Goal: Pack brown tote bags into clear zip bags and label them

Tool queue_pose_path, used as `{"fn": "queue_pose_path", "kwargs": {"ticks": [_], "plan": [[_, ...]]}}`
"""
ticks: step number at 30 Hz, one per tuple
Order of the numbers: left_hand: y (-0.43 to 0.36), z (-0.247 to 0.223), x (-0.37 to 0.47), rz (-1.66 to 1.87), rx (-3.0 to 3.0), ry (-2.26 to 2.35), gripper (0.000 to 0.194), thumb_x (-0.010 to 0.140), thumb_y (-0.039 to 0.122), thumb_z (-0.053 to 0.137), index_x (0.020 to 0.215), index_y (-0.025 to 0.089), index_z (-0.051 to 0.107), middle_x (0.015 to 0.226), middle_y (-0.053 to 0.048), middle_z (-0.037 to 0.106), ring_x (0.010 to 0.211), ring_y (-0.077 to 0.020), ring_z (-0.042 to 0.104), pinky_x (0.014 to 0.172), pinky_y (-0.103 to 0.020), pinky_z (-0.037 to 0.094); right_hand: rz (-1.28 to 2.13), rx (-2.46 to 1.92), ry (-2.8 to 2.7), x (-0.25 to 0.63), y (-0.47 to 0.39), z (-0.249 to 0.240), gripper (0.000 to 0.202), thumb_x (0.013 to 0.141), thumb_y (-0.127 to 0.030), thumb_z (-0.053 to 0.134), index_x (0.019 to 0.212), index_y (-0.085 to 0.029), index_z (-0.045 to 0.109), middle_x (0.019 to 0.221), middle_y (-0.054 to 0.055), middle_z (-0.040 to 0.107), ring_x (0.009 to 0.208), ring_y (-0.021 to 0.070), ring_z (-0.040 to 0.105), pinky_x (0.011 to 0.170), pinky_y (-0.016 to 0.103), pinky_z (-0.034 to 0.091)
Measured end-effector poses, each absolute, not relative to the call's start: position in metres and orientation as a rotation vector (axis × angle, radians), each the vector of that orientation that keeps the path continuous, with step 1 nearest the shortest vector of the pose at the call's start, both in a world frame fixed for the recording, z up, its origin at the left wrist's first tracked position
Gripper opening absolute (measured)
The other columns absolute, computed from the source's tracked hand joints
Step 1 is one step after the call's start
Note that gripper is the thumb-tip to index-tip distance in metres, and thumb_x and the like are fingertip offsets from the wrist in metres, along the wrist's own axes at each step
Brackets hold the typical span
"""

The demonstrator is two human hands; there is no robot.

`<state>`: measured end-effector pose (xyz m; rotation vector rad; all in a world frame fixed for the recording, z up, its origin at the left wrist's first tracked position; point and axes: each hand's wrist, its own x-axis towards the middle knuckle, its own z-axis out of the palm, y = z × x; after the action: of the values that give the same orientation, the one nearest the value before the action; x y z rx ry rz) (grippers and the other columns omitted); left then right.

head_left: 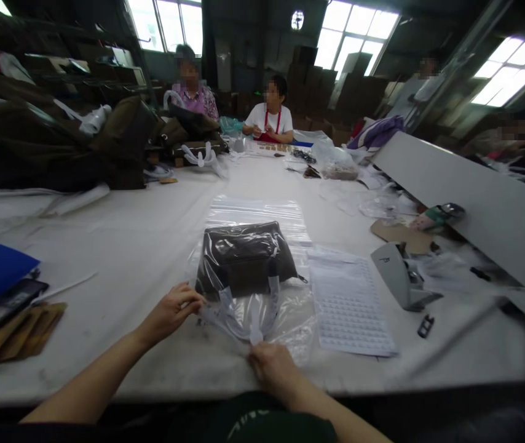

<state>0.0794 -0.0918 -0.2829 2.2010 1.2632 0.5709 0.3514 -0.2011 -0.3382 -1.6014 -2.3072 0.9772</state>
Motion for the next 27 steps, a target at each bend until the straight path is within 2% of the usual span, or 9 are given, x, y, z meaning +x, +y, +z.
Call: {"fn": "queue_pose_path", "kwargs": {"ticks": [3, 7, 13, 15, 19, 21, 23, 25, 27], "plan": [[-0.073, -0.270, 0.105, 0.581, 2.264, 1.386, 0.030, 0.086, 0.038, 0.043, 0.078, 0.022, 0.067, 0.072, -0.001, 0.064, 0.077, -0.0168, 0.057, 0.087, -0.033, 0.041, 1.468, -1.665, -1.765, 0.348, -0.195, -0.341, 0.020, 0.081, -0.019, 0.049, 0.071, -0.017, 0.066, 0.066, 0.001, 0.065, 0.055, 0.0121, 0.055, 0.056, 0.021, 0.040], [-0.055, -0.275, 0.137, 0.680, 2.429, 1.546, 0.022, 0.081, 0.036, 0.051, 0.072, 0.022, 0.065, 0.075, -0.003, 0.063, 0.076, -0.0186, 0.057, 0.074, -0.031, 0.043, 1.851, -1.778, -1.199, 0.331, -0.190, -0.351, 0.024, 0.078, -0.023, 0.049, 0.061, -0.016, 0.064, 0.053, -0.002, 0.058, 0.029, 0.0058, 0.030, 0.033, 0.019, 0.019], [-0.073, -0.310, 0.170, 0.855, 2.386, 1.736, 0.022, 0.087, 0.033, 0.043, 0.083, 0.018, 0.059, 0.080, -0.006, 0.058, 0.079, -0.0210, 0.055, 0.076, -0.035, 0.044, 1.931, -1.760, -1.055, 0.322, -0.188, -0.359, 0.022, 0.072, -0.023, 0.052, 0.053, -0.018, 0.061, 0.047, -0.003, 0.055, 0.025, 0.0066, 0.032, 0.028, 0.020, 0.018], [-0.086, -0.319, 0.183, 0.871, 2.389, 1.746, 0.021, 0.087, 0.029, 0.043, 0.094, 0.017, 0.059, 0.092, -0.009, 0.059, 0.090, -0.0229, 0.054, 0.084, -0.038, 0.043, 1.934, -1.752, -1.097, 0.321, -0.187, -0.365, 0.024, 0.071, -0.023, 0.052, 0.049, -0.020, 0.061, 0.038, -0.005, 0.048, 0.024, 0.0075, 0.032, 0.027, 0.019, 0.021], [-0.103, -0.340, 0.209, 0.965, 2.397, 1.852, 0.038, 0.086, 0.025, 0.043, 0.123, 0.016, 0.047, 0.122, -0.014, 0.049, 0.117, -0.0289, 0.042, 0.099, -0.048, 0.034, 1.936, -1.738, -1.220, 0.317, -0.187, -0.377, 0.027, 0.072, -0.025, 0.052, 0.046, -0.023, 0.059, 0.030, -0.007, 0.040, 0.023, 0.0089, 0.036, 0.027, 0.018, 0.025], [-0.105, -0.348, 0.217, 0.985, 2.401, 1.907, 0.042, 0.086, 0.024, 0.043, 0.127, 0.016, 0.043, 0.126, -0.015, 0.045, 0.122, -0.0306, 0.036, 0.102, -0.050, 0.032, 1.992, -1.638, -1.274, 0.322, -0.191, -0.375, 0.019, 0.072, -0.023, 0.053, 0.054, -0.024, 0.062, 0.033, -0.009, 0.042, 0.026, 0.0090, 0.040, 0.029, 0.017, 0.030], [-0.106, -0.352, 0.221, 0.984, 2.409, 1.913, 0.045, 0.086, 0.024, 0.042, 0.131, 0.017, 0.039, 0.128, -0.014, 0.042, 0.125, -0.0312, 0.033, 0.104, -0.051, 0.029, 2.054, -1.467, -1.364, 0.341, -0.197, -0.364, 0.011, 0.068, -0.023, 0.059, 0.074, -0.028, 0.067, 0.040, -0.010, 0.048, 0.033, 0.0083, 0.045, 0.035, 0.017, 0.035], [-0.105, -0.353, 0.222, 0.995, 2.415, 1.860, 0.051, 0.087, 0.025, 0.041, 0.136, 0.021, 0.030, 0.132, -0.013, 0.037, 0.128, -0.0317, 0.028, 0.105, -0.052, 0.025, 2.049, -1.270, -1.458, 0.378, -0.198, -0.346, 0.031, 0.062, -0.025, 0.068, 0.093, -0.028, 0.067, 0.054, -0.008, 0.058, 0.043, 0.0079, 0.050, 0.042, 0.017, 0.039], [-0.103, -0.356, 0.222, 1.001, 2.392, 1.773, 0.059, 0.086, 0.025, 0.040, 0.141, 0.026, 0.018, 0.141, -0.011, 0.025, 0.133, -0.0327, 0.018, 0.108, -0.055, 0.017, 1.924, -1.138, -1.435, 0.436, -0.191, -0.325, 0.037, 0.061, -0.032, 0.072, 0.097, -0.023, 0.067, 0.067, -0.003, 0.064, 0.053, 0.0092, 0.054, 0.050, 0.020, 0.043]]}}
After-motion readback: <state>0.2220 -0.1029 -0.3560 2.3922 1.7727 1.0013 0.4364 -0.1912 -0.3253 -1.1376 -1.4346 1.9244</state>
